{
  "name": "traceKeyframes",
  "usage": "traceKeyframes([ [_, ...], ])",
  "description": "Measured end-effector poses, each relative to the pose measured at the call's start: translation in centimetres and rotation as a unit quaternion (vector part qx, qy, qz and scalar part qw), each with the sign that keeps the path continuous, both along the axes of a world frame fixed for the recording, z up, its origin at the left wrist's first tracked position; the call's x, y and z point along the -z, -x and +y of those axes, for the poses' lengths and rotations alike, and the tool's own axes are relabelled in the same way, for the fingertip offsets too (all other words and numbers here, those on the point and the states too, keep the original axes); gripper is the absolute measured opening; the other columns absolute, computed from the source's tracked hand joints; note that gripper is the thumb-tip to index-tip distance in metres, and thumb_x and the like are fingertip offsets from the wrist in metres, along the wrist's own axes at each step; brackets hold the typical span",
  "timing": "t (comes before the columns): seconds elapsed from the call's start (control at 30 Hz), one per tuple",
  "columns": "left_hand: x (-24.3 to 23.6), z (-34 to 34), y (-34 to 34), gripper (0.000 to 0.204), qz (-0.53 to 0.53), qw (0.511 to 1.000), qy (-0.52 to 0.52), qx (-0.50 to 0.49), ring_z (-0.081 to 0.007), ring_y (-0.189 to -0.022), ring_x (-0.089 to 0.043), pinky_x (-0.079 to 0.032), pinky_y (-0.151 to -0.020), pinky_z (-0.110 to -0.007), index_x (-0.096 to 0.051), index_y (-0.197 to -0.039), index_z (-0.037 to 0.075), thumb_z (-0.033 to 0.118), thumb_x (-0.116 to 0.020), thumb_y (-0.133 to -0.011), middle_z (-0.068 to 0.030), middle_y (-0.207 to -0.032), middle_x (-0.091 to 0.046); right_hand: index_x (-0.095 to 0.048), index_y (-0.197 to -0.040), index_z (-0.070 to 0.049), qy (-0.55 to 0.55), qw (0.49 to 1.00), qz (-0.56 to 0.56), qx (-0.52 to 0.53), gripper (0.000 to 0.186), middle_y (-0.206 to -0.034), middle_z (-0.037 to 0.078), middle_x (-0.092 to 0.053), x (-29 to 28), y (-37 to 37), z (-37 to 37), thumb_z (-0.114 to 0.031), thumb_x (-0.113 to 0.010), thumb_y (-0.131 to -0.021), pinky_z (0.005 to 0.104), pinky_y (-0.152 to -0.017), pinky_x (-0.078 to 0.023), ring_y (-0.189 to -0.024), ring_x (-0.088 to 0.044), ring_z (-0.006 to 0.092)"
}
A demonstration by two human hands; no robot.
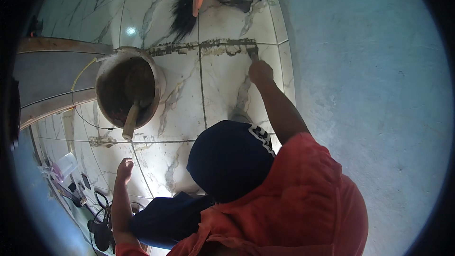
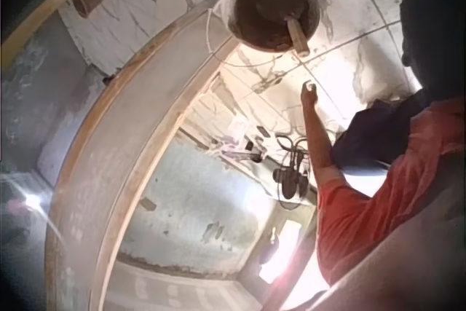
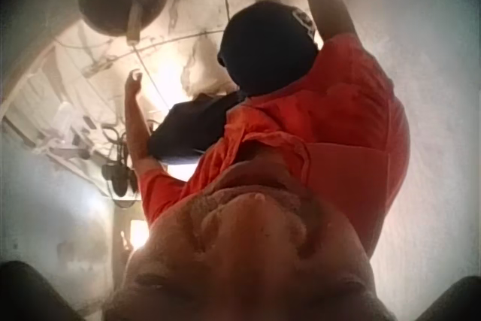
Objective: The person scoops grout from a bucket and applies it to the joints between floor tiles using a trowel. They smooth the grout along the seams and occasionally wipe the trowel on the bucket.
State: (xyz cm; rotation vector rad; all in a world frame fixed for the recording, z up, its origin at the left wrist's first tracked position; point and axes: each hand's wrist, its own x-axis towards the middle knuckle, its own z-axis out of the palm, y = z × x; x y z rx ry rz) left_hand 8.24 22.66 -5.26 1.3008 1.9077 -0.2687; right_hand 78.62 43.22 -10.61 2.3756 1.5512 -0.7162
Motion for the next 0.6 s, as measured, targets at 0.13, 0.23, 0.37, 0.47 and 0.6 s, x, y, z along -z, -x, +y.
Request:
traceKeyframes([
  [0.13, -0.6, -0.1, -0.8, 0.029, 0.009, 1.000, 0.017, -0.007, -0.0319, -0.105, -0.067, -0.051, -0.092, -0.040, -0.061, -0.120, 0.005, 0.020, -0.062, -0.095, -0.0184, -0.110, -0.070, -0.034, -0.154, -0.019, 0.016, 0.999, 0.022, 0.042, 0.059, -0.115, 0.027, -0.067, -2.4, -1.2, 1.5, -0.018, -0.041, -0.096, 0.0507, -0.095, -0.051, -0.107, -0.066, 0.0420],
  [0.23, 0.3, 0.4, -0.6, 0.029, -0.005, 1.000, 0.013, 0.013, -0.0319, -0.105, -0.067, -0.051, -0.092, -0.040, -0.061, -0.120, 0.006, 0.019, -0.062, -0.095, -0.0182, -0.110, -0.070, -0.036, -0.153, -0.018, -0.010, 0.999, 0.002, 0.051, 0.057, -0.115, 0.027, -0.067, -0.4, -3.4, 2.8, -0.018, -0.042, -0.096, 0.0514, -0.094, -0.051, -0.107, -0.066, 0.0412],
  [0.37, -0.6, 0.3, -1.0, 0.030, 0.016, 1.000, 0.020, 0.010, -0.0324, -0.106, -0.067, -0.051, -0.092, -0.041, -0.061, -0.121, 0.005, 0.020, -0.062, -0.095, -0.0183, -0.112, -0.070, -0.039, -0.151, -0.018, -0.008, 0.999, -0.008, 0.043, 0.055, -0.114, 0.026, -0.067, 0.5, -2.8, -0.7, -0.018, -0.042, -0.096, 0.0519, -0.094, -0.052, -0.107, -0.067, 0.0403],
  [0.47, -1.1, -0.4, -0.8, 0.030, 0.020, 0.999, 0.033, 0.005, -0.0326, -0.106, -0.067, -0.051, -0.093, -0.040, -0.061, -0.121, 0.005, 0.020, -0.061, -0.095, -0.0185, -0.112, -0.070, -0.040, -0.151, -0.018, 0.009, 0.999, 0.004, 0.042, 0.055, -0.115, 0.025, -0.067, -0.8, -2.9, -1.4, -0.017, -0.041, -0.096, 0.0520, -0.093, -0.052, -0.107, -0.066, 0.0403],
  [0.6, 0.0, 0.4, -1.0, 0.031, 0.001, 0.999, 0.034, 0.008, -0.0277, -0.107, -0.066, -0.050, -0.096, -0.038, -0.061, -0.122, 0.002, 0.018, -0.061, -0.095, -0.0184, -0.114, -0.069, -0.035, -0.153, -0.019, -0.051, 0.995, 0.008, 0.080, 0.058, -0.115, 0.026, -0.067, -0.4, -5.5, 2.0, -0.014, -0.040, -0.096, 0.0512, -0.094, -0.051, -0.108, -0.066, 0.0421],
])
